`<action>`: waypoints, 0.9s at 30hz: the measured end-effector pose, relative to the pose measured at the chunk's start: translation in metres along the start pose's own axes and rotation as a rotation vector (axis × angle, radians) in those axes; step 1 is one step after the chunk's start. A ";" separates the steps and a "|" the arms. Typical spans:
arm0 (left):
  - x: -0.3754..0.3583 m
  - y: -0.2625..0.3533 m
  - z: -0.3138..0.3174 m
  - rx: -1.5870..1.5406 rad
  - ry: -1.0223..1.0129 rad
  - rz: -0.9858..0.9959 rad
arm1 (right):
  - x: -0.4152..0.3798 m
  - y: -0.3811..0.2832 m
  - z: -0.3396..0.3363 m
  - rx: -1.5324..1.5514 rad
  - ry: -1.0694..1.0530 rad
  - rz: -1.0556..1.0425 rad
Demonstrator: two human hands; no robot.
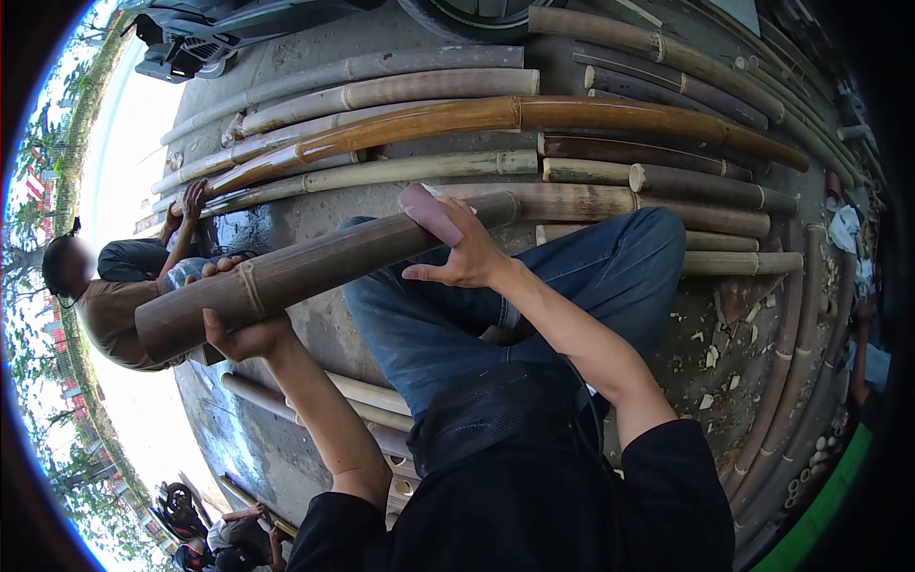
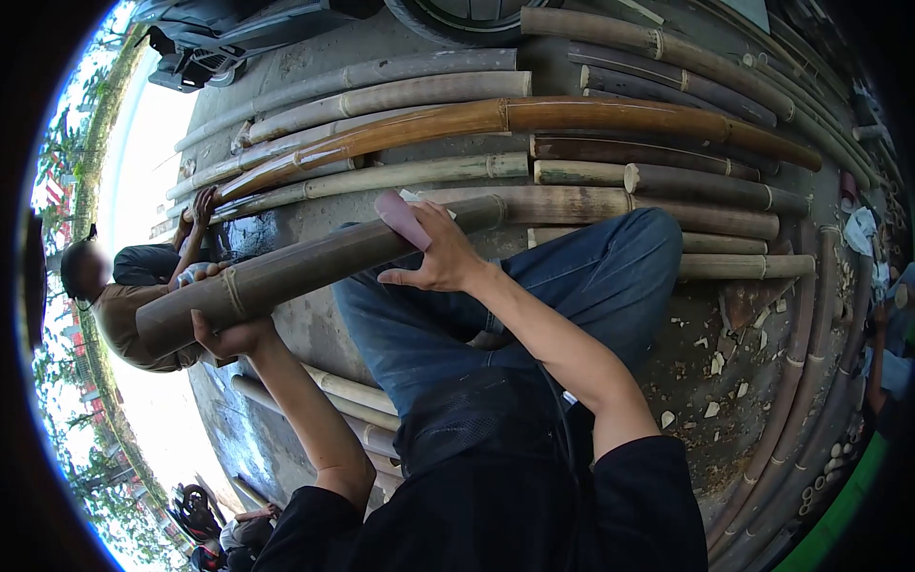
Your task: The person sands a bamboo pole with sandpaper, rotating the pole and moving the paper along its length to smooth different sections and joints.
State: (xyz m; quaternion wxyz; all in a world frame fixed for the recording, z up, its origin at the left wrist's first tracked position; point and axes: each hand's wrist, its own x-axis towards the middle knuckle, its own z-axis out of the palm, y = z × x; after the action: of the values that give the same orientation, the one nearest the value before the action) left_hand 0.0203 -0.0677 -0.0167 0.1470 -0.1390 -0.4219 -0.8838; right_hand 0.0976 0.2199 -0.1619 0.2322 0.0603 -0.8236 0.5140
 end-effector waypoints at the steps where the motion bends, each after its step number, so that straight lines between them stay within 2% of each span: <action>1: -0.003 -0.010 0.018 0.076 0.038 0.028 | 0.007 -0.008 0.000 0.037 -0.068 -0.005; 2: -0.006 -0.019 0.033 0.154 0.073 0.057 | 0.012 -0.006 -0.001 0.042 -0.064 -0.014; 4: -0.015 -0.046 0.038 0.216 -0.067 0.014 | 0.023 0.003 -0.008 0.074 -0.206 0.177; 8: -0.062 -0.107 0.047 0.632 -0.240 -0.213 | 0.011 0.037 -0.008 0.024 -0.276 0.193; 10: -0.083 -0.135 0.047 0.645 -0.271 -0.324 | 0.008 0.033 -0.011 0.031 -0.207 0.163; 14: -0.094 -0.148 0.049 0.569 -0.221 -0.380 | -0.006 0.036 -0.021 0.037 -0.100 0.123; 16: -0.082 -0.137 0.047 0.604 -0.065 -0.213 | -0.018 0.042 -0.031 0.011 -0.092 0.132; 18: -0.055 -0.110 0.041 0.448 0.050 -0.024 | -0.026 0.049 -0.046 -0.014 -0.080 0.149; 21: 0.006 -0.022 0.042 0.600 0.135 0.241 | -0.035 0.071 -0.079 -0.121 -0.075 0.335; 23: 0.048 0.056 0.028 0.672 0.248 0.389 | -0.031 0.067 -0.101 0.006 0.129 0.401; 24: 0.058 0.091 0.032 0.683 0.310 0.462 | -0.036 0.084 -0.106 -0.050 0.254 0.402; 25: 0.070 0.131 0.011 0.710 0.270 0.500 | -0.036 0.086 -0.117 -0.171 0.296 0.441; 26: 0.078 0.167 -0.008 0.737 0.228 0.538 | -0.040 0.101 -0.122 -0.165 0.379 0.400; 27: 0.080 0.188 -0.010 0.822 0.290 0.625 | -0.039 0.098 -0.129 -0.102 0.439 0.454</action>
State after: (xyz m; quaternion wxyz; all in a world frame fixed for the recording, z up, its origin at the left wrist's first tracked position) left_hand 0.0162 -0.1998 0.1394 0.5023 -0.0656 -0.6469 -0.5700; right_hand 0.1401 0.3726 -0.2128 0.2864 -0.2491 -0.7708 0.5116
